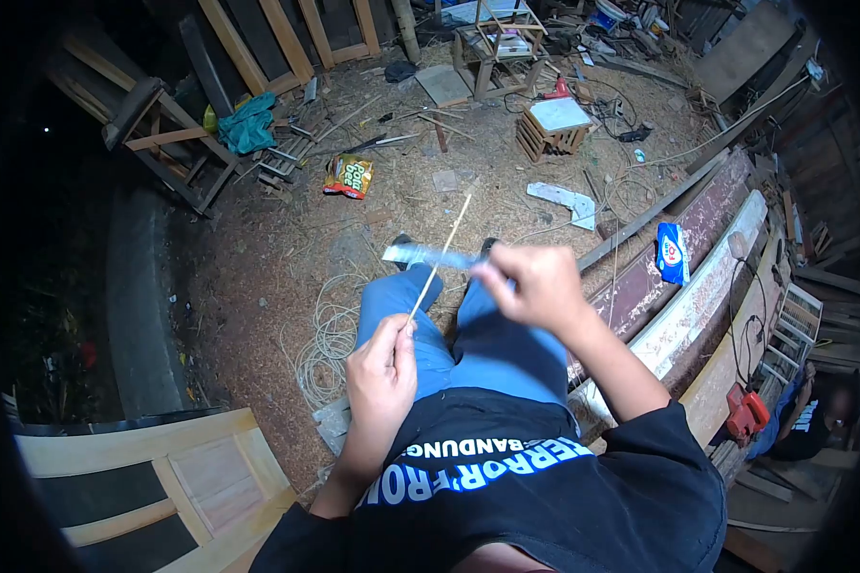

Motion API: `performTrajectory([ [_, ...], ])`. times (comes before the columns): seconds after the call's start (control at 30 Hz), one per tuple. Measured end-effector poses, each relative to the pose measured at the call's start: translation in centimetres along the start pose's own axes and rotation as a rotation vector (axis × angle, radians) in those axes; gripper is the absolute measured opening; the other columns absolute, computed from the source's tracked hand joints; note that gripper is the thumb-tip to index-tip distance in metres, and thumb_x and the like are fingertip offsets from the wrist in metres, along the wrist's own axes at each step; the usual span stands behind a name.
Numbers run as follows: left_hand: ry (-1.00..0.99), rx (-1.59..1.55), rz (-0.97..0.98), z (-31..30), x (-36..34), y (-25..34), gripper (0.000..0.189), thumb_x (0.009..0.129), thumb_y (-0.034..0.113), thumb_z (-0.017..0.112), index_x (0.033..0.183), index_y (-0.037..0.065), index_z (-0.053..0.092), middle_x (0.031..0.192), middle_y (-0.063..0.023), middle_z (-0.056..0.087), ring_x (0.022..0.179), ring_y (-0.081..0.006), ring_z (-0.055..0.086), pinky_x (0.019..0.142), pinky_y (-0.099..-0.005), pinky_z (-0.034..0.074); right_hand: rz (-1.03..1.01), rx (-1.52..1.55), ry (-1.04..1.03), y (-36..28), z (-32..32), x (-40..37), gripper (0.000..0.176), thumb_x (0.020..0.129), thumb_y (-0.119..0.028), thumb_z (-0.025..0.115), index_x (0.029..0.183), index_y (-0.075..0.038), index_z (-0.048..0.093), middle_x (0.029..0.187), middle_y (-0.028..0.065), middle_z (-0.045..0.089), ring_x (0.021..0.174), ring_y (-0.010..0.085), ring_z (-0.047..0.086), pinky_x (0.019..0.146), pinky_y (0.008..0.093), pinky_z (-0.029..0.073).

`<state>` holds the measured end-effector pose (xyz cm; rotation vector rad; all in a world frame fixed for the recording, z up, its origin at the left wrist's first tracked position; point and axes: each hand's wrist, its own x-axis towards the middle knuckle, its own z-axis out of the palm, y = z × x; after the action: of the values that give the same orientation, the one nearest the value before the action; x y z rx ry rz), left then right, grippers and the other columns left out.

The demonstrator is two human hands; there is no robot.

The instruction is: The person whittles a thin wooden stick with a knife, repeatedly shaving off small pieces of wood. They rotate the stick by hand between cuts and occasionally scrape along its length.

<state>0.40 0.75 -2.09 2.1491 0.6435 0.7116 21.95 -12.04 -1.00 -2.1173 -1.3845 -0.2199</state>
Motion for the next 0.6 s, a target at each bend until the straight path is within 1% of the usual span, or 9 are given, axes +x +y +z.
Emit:
performTrajectory([
  [0.07,-0.021,0.011,-0.018,-0.3,0.0,0.3,0.008,0.102,0.005,0.062,0.107,0.003,0.068,0.088,-0.0172,0.072,0.076,-0.0362,0.073,0.065,-0.0416,0.054,0.099,-0.038,0.078,2.4,0.0,0.8,0.042,0.098,-0.043,0.07,0.07,-0.012,0.063,0.06,0.0112,0.063,0.055,0.033,0.067,0.05,0.0444,0.049],
  [0.13,-0.009,0.017,-0.017,0.1,0.0,0.3,0.008,0.102,0.004,0.062,0.107,0.003,0.068,0.087,-0.0174,0.071,0.076,-0.0364,0.073,0.065,-0.0421,0.054,0.087,-0.015,0.004,0.8,-0.2,0.4,0.041,0.097,-0.043,0.071,0.07,-0.013,0.063,0.06,0.0105,0.064,0.054,0.0321,0.067,0.049,0.0429,0.05],
  [0.2,-0.008,0.038,-0.006,0.0,-0.1,0.2,0.008,0.101,0.004,0.062,0.106,0.004,0.068,0.087,-0.0177,0.071,0.077,-0.0365,0.073,0.066,-0.0424,0.054,-0.1,0.0,-0.027,-1.0,0.1,-0.5,0.041,0.097,-0.043,0.071,0.071,-0.013,0.063,0.059,0.0098,0.063,0.053,0.0306,0.067,0.05,0.0426,0.05],
  [0.23,-0.002,0.05,0.005,-0.1,-0.1,0.1,0.008,0.101,0.004,0.061,0.106,0.004,0.068,0.087,-0.0178,0.071,0.077,-0.0365,0.073,0.066,-0.0425,0.054,-0.092,-0.03,-0.029,-0.2,0.4,-0.6,0.04,0.096,-0.043,0.072,0.071,-0.014,0.063,0.058,0.0097,0.063,0.053,0.0307,0.066,0.051,0.0425,0.051],
  [0.27,0.006,0.06,0.011,-0.1,-0.2,0.0,0.008,0.101,0.004,0.061,0.106,0.004,0.068,0.087,-0.018,0.071,0.077,-0.0365,0.073,0.066,-0.0426,0.054,-0.017,-0.04,0.092,1.1,0.5,-0.1,0.04,0.096,-0.042,0.073,0.07,-0.013,0.063,0.058,0.0104,0.062,0.053,0.0316,0.066,0.049,0.0425,0.05],
  [0.33,0.025,0.06,0.035,0.1,-0.5,-0.5,0.008,0.101,0.004,0.062,0.106,0.004,0.068,0.087,-0.0181,0.07,0.075,-0.0365,0.073,0.065,-0.0429,0.053,0.201,-0.16,0.16,3.8,-0.1,1.2,0.04,0.097,-0.04,0.073,0.069,-0.012,0.063,0.058,0.0109,0.062,0.053,0.032,0.065,0.048,0.0429,0.049],
  [0.37,0.04,0.061,0.051,0.2,-0.4,-0.7,0.008,0.101,0.004,0.062,0.106,0.004,0.068,0.087,-0.0181,0.07,0.075,-0.0365,0.072,0.065,-0.0431,0.053,0.204,-0.115,0.177,3.7,-0.4,1.0,0.042,0.098,-0.039,0.072,0.068,-0.011,0.063,0.058,0.0115,0.061,0.052,0.0316,0.065,0.046,0.0437,0.047],
  [0.5,0.005,0.07,0.005,0.2,-0.4,-0.3,0.008,0.101,0.004,0.062,0.107,0.006,0.068,0.085,-0.0185,0.07,0.074,-0.0365,0.072,0.064,-0.044,0.053,-0.037,0.04,0.035,-0.6,0.0,-1.3,0.043,0.095,-0.043,0.074,0.069,-0.012,0.058,0.06,0.0095,0.063,0.053,0.0311,0.065,0.049,0.0426,0.048],
  [0.6,0.027,0.082,0.038,0.4,-0.4,-0.6,0.008,0.101,0.005,0.063,0.106,0.006,0.068,0.082,-0.0192,0.069,0.072,-0.0366,0.072,0.062,-0.0443,0.052,-0.03,0.024,-0.023,0.3,1.5,-1.6,0.043,0.095,-0.044,0.072,0.069,-0.012,0.062,0.06,0.0104,0.064,0.055,0.0318,0.067,0.051,0.0435,0.051],
])
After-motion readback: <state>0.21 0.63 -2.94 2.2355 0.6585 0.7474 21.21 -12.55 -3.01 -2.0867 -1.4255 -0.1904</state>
